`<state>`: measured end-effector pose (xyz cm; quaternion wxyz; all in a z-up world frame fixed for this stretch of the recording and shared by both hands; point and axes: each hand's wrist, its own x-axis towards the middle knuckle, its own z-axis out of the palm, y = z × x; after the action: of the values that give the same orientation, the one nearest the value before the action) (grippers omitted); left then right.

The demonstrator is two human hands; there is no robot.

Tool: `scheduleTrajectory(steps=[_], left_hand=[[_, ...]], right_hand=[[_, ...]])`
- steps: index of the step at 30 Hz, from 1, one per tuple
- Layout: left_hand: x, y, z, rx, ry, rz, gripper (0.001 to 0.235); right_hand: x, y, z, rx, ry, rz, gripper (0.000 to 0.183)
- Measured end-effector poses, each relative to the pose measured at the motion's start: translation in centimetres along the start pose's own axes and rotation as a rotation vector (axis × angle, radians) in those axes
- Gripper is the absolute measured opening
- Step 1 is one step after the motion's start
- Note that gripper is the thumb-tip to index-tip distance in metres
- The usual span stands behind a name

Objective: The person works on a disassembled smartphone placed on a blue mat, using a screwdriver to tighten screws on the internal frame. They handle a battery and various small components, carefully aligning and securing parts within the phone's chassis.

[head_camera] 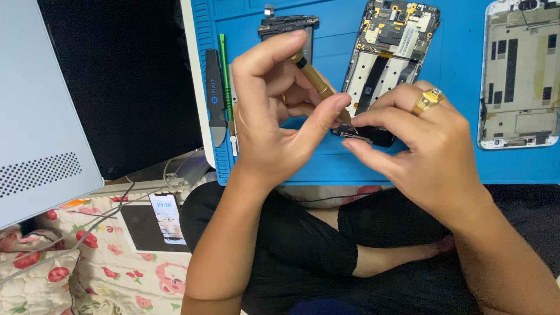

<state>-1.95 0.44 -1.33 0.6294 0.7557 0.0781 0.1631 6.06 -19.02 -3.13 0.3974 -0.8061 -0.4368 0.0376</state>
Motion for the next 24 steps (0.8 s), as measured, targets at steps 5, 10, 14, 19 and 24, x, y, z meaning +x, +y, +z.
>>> scheduleTrajectory(steps=[5,10,14,19,24], left_hand=[[0.0,-0.1,-0.2,0.040,-0.021,0.028,0.066],[0.0,0.0,-0.3,0.069,-0.033,0.043,0.064],[-0.1,-0.1,-0.2,0.085,-0.024,0.046,0.065],[-0.4,-0.7,0.0,0.071,-0.015,0.083,0.067],[-0.8,-1.4,0.3,0.029,-0.071,0.182,0.069]], right_hand=[[-0.2,0.2,0.1,0.002,0.009,-0.002,0.017],[-0.1,0.1,0.2,0.006,0.027,-0.011,0.015],[-0.1,0.1,0.2,0.002,0.031,-0.022,0.016],[-0.1,0.1,0.3,0.008,0.047,-0.025,0.018],[0.0,0.2,0.1,0.010,0.039,-0.022,0.020]])
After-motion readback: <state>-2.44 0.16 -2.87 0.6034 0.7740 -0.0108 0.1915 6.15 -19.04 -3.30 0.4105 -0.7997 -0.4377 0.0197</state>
